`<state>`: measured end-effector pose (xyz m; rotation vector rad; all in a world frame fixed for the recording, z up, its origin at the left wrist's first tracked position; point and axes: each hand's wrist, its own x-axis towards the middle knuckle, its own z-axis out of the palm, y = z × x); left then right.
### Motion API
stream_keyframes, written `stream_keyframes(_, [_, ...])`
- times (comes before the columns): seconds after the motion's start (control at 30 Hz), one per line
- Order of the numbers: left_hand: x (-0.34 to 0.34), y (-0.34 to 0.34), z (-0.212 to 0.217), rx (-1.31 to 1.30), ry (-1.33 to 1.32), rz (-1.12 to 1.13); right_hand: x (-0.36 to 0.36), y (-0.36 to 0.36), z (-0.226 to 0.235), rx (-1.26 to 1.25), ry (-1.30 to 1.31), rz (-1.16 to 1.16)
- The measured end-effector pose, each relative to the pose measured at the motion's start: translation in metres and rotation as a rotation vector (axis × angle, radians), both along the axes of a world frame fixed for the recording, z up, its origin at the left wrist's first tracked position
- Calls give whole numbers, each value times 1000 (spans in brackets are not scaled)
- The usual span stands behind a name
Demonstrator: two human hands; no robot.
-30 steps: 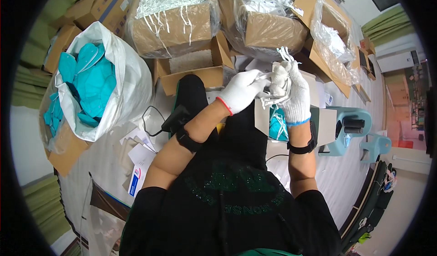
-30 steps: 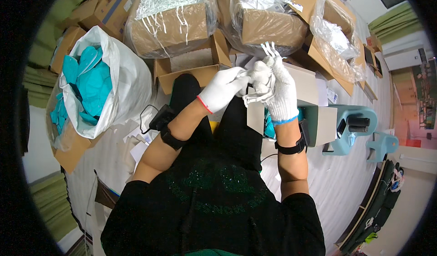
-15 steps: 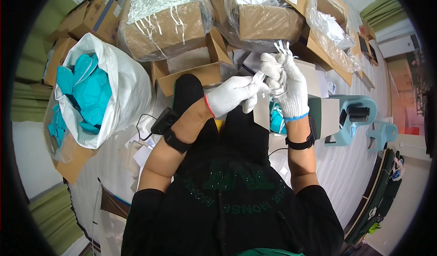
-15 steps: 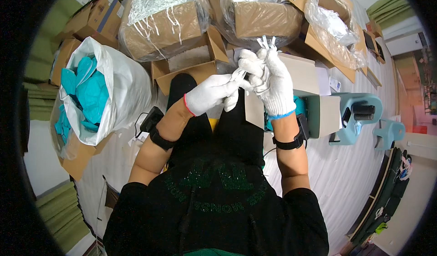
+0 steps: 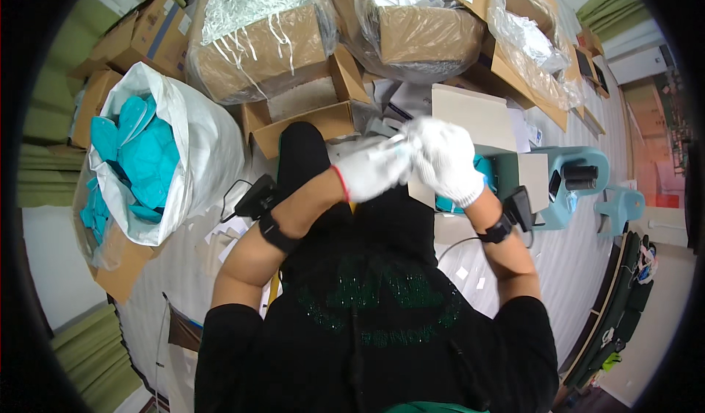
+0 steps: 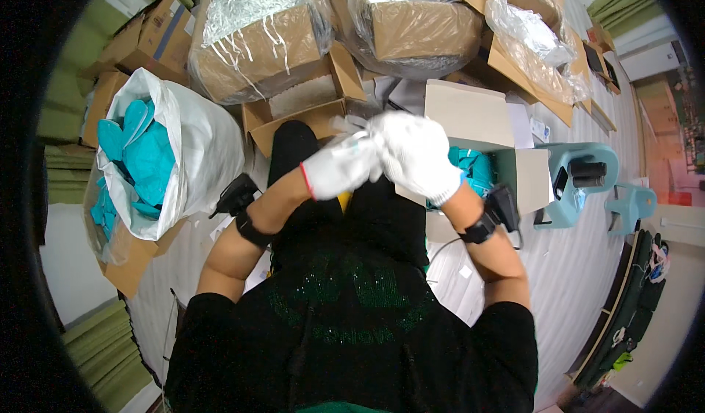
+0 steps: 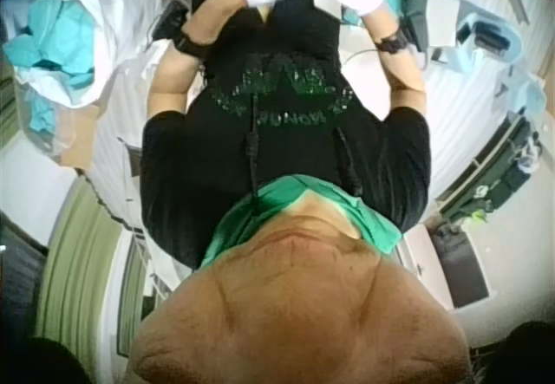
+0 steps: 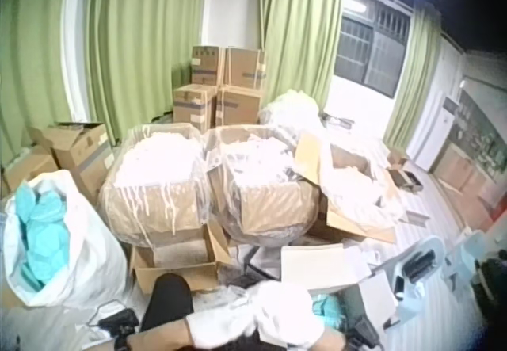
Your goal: The recorder is sorting and packing green medical masks into boxes and bags while sitting on the floor.
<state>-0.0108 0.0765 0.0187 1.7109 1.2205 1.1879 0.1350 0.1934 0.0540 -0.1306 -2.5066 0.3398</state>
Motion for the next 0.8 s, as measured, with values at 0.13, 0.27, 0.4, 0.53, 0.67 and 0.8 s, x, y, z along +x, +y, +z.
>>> stream_keyframes(0.13, [5, -40, 3, 434, 553, -209, 21, -18, 25, -62, -267, 336])
stream_keyframes(0.27, [10, -63, 58, 153, 261, -501, 41, -36, 72, -69, -379, 566])
stream_keyframes(0.4, [18, -75, 72, 177, 251, -510, 48, -33, 104, -156, -371, 656])
stream_keyframes(0.53, [15, -76, 97, -70, 161, -552, 58, -25, 122, -151, -442, 651])
stream_keyframes(0.67, [15, -82, 107, -259, 64, -499, 78, -20, 120, -132, -448, 615])
stream_keyframes(0.8, [9, -91, 114, -204, -26, -448, 90, -11, 124, -190, -457, 545])
